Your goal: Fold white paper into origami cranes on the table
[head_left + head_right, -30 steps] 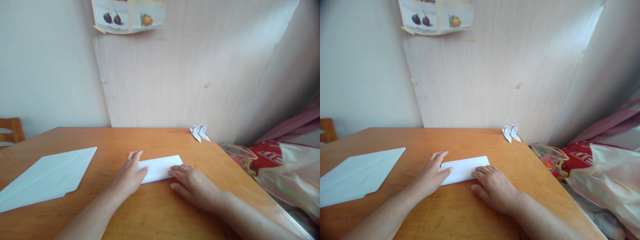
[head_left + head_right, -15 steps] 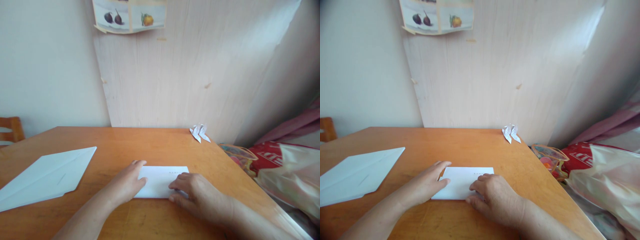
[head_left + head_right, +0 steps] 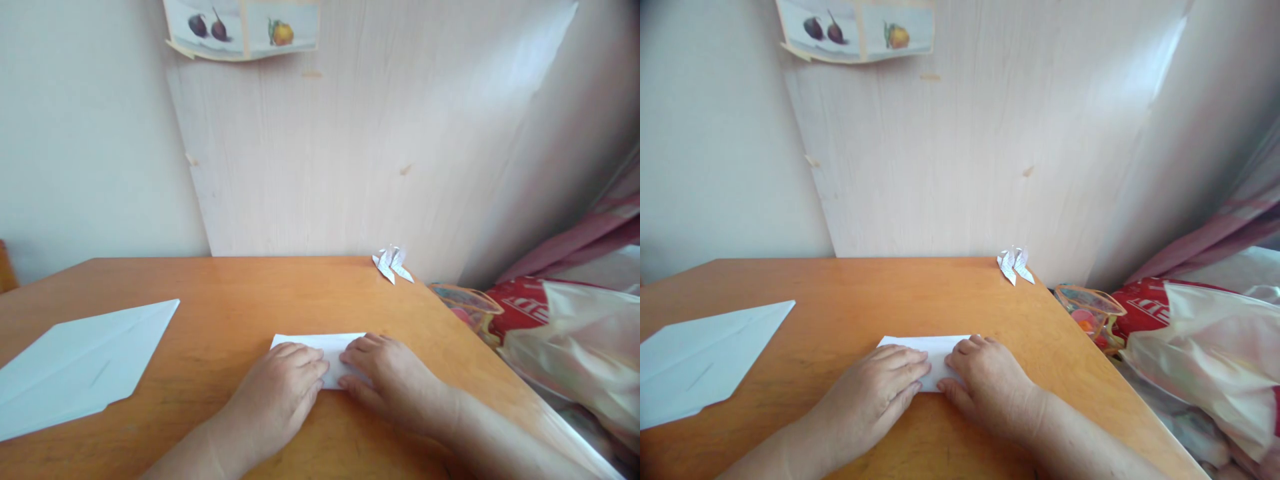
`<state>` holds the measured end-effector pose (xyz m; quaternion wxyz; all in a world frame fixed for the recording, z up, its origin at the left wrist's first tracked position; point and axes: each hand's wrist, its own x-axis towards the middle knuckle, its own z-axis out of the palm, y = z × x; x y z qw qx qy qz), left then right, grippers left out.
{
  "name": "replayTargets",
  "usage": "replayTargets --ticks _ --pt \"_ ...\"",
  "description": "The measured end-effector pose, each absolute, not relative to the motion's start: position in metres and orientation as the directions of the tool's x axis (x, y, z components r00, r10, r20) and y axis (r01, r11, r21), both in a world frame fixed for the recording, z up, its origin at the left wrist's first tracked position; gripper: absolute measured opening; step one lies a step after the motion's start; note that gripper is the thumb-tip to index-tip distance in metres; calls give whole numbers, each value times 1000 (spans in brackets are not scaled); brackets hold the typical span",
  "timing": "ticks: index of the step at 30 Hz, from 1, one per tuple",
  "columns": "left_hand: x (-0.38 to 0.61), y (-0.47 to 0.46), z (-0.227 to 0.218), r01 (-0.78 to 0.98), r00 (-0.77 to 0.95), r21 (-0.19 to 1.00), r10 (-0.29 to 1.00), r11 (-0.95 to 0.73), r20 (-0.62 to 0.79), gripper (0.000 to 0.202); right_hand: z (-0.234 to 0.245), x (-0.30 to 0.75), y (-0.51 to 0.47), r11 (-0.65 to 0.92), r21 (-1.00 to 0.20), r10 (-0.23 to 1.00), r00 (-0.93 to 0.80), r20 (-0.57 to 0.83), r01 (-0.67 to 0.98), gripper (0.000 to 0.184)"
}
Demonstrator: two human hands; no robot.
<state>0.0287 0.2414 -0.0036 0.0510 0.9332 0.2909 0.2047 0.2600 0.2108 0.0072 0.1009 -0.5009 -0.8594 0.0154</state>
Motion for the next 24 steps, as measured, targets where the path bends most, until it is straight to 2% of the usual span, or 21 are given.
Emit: replayTargets --ticks 5,10,15,24 --pt "30 239 -10 549 760 205 586 -811 283 33 11 258 207 467 -96 880 -451 146 879 22" --pt "30 240 -13 565 748 189 595 -804 295 31 15 254 198 427 -99 902 -414 125 899 18" --pt "29 241 -23 583 750 112 586 -805 308 34 7 254 194 429 -71 895 -413 167 901 13" --pt "28 243 -31 579 754 85 572 -811 322 37 5 251 198 427 -66 902 -420 99 902 19"
